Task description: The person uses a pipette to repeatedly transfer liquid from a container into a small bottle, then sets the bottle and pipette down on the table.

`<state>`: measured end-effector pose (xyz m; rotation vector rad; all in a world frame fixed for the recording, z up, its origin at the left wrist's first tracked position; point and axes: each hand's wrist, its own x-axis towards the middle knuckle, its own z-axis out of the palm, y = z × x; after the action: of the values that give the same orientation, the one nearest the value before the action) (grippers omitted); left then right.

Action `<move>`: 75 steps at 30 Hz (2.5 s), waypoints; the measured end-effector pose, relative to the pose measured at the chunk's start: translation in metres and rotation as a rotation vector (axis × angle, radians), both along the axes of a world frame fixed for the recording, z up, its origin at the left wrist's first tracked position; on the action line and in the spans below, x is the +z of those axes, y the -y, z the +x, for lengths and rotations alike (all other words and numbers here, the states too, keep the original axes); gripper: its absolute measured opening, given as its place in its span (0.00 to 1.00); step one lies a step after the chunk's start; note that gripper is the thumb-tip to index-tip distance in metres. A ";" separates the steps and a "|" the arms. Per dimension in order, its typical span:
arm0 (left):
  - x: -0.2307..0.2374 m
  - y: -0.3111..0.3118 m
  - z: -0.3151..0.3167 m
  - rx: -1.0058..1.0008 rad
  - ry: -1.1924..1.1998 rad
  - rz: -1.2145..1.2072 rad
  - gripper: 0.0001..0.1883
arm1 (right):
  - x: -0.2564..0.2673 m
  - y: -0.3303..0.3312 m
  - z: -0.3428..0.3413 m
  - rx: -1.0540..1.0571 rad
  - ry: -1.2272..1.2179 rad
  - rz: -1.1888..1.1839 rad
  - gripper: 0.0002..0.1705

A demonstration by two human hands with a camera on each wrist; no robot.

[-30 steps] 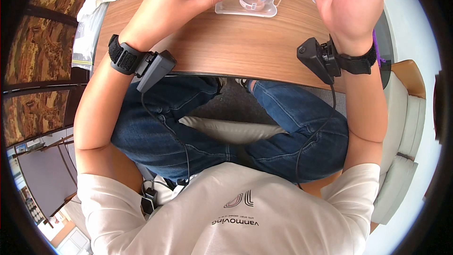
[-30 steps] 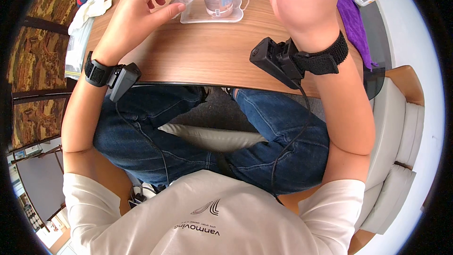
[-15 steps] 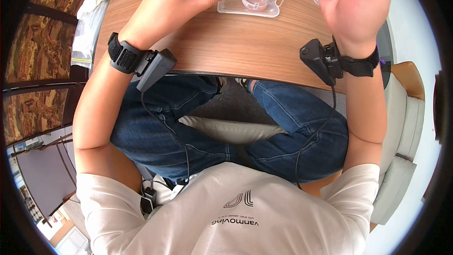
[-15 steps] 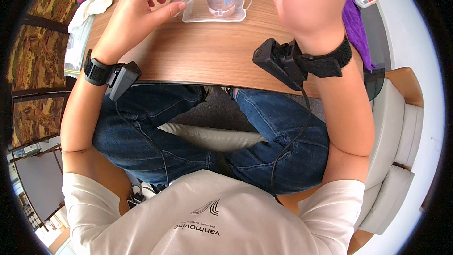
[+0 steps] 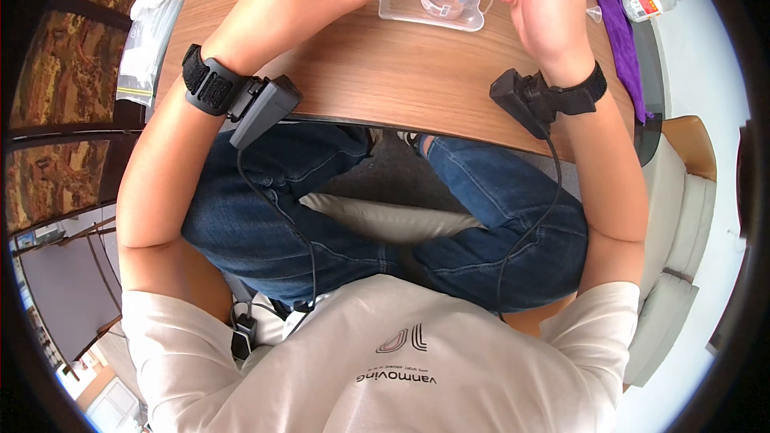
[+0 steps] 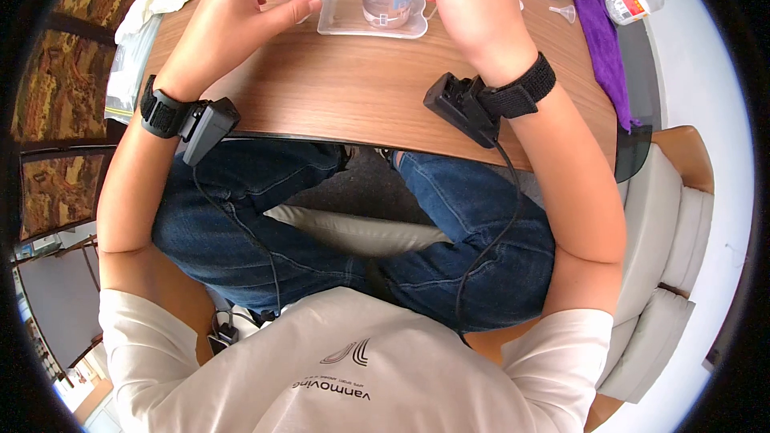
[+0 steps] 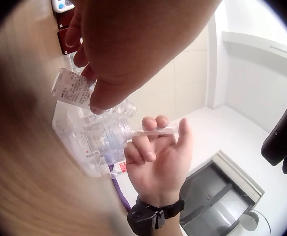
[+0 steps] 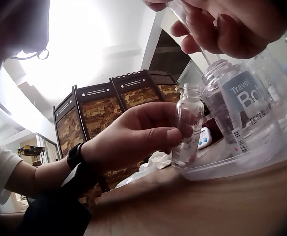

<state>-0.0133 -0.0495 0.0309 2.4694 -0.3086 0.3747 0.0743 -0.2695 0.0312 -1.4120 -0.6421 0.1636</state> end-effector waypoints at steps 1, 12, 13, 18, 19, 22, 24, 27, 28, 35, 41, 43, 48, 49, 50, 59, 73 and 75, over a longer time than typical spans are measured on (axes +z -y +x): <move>-0.003 -0.002 0.001 -0.007 0.016 -0.003 0.16 | 0.000 -0.001 -0.001 0.001 0.003 -0.005 0.28; -0.016 -0.006 0.001 0.010 0.107 0.113 0.20 | -0.001 -0.003 -0.003 -0.042 0.055 -0.073 0.34; -0.015 -0.005 0.000 0.022 0.079 0.118 0.20 | -0.002 -0.003 -0.004 -0.054 0.056 -0.083 0.34; -0.018 -0.005 0.003 -0.011 0.095 0.075 0.20 | -0.003 -0.003 -0.003 -0.014 0.066 -0.074 0.34; -0.019 -0.005 0.003 -0.013 0.100 0.083 0.20 | -0.002 -0.004 -0.003 0.005 0.048 -0.082 0.33; -0.019 -0.005 0.003 -0.017 0.104 0.094 0.20 | -0.006 -0.002 -0.002 0.071 0.099 -0.027 0.29; -0.018 -0.004 0.004 -0.018 0.103 0.095 0.20 | -0.006 -0.002 0.002 0.076 0.114 -0.047 0.27; -0.017 -0.003 0.003 0.003 0.085 0.126 0.20 | -0.004 -0.001 0.003 0.086 0.113 -0.058 0.25; -0.016 -0.002 0.002 0.009 0.079 0.125 0.20 | -0.003 -0.001 0.004 0.092 0.097 -0.051 0.24; -0.016 -0.005 0.001 -0.010 0.091 0.132 0.19 | 0.007 0.010 0.010 -0.059 0.113 0.134 0.25; -0.002 0.001 0.000 -0.062 0.061 -0.005 0.16 | 0.046 0.024 -0.004 -0.099 0.239 0.336 0.24; 0.004 0.004 -0.004 -0.061 0.054 -0.021 0.16 | 0.047 0.023 -0.009 -0.108 0.264 0.353 0.24; -0.001 0.001 -0.001 -0.076 0.028 -0.074 0.16 | 0.036 0.020 -0.001 0.007 0.148 0.395 0.26; -0.001 0.001 0.000 -0.074 0.046 -0.056 0.16 | 0.035 0.021 -0.002 0.007 0.150 0.395 0.26; -0.001 0.001 0.000 -0.074 0.065 -0.037 0.16 | 0.035 0.019 -0.006 0.004 0.158 0.393 0.27; -0.014 -0.002 0.001 -0.032 0.117 0.076 0.20 | 0.032 0.018 -0.001 0.036 0.171 0.418 0.30; -0.019 -0.005 0.004 0.009 0.105 0.076 0.19 | -0.003 0.001 0.012 0.096 -0.092 0.099 0.32; -0.018 -0.006 0.004 0.022 0.101 0.072 0.18 | -0.004 -0.001 0.008 0.079 -0.043 0.068 0.33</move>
<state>-0.0091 -0.0431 0.0125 2.5307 -0.3423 0.5075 0.0827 -0.2687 0.0267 -1.3148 -0.6623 0.2325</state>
